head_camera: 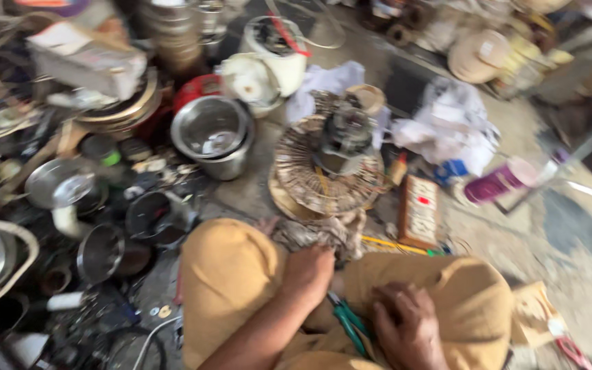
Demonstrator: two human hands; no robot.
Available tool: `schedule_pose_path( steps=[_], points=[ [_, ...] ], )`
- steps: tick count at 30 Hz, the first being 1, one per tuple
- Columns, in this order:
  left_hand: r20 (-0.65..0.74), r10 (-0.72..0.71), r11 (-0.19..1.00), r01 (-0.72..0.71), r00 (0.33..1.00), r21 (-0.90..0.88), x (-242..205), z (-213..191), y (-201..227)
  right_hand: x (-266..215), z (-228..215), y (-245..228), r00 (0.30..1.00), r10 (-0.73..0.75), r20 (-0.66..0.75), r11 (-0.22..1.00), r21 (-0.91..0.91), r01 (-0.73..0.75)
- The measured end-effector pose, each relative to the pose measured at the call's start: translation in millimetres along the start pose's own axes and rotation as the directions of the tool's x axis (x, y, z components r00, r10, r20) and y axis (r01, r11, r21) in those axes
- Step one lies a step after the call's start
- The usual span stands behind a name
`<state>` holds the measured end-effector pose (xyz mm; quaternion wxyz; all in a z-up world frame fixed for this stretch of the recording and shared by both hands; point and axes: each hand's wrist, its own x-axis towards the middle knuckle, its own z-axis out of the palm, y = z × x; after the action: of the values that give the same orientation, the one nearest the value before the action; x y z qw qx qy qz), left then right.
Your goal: The person wipes a metal fan motor with a cloth, uses pliers to pull wires, and uses a screwdriver to pry components while sitting among various appliance parts.
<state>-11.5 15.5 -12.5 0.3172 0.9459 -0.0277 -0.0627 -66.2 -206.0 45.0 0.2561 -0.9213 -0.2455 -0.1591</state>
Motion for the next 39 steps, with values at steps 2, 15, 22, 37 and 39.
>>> schedule_pose_path(
  steps=[2,15,22,37,39],
  points=[
    [-0.143,0.078,0.997,-0.080,0.987,-0.010,-2.7,-0.4,4.4,8.1,-38.4,10.7,0.988,-0.048,-0.150,0.994,-0.103,0.033],
    [-0.637,0.134,0.967,-0.241,0.759,-0.084,-1.7,4.2,14.4,-160.3,-63.4,182.0,0.669,0.686,-0.286,0.718,0.117,-0.687],
    [-0.554,0.107,0.987,-0.156,0.825,-0.042,-33.1,8.0,3.0,-206.7,-20.9,192.9,0.700,0.715,0.012,0.696,0.093,-0.712],
    [0.379,0.425,0.739,-0.557,0.822,0.379,-60.9,85.3,8.7,-189.9,17.0,250.0,0.669,0.741,0.058,0.672,-0.073,-0.737],
    [0.279,0.568,0.676,-0.632,0.775,0.379,-61.4,86.5,11.6,-178.1,25.1,263.2,0.675,0.734,0.073,0.678,-0.136,-0.722]
  ],
)
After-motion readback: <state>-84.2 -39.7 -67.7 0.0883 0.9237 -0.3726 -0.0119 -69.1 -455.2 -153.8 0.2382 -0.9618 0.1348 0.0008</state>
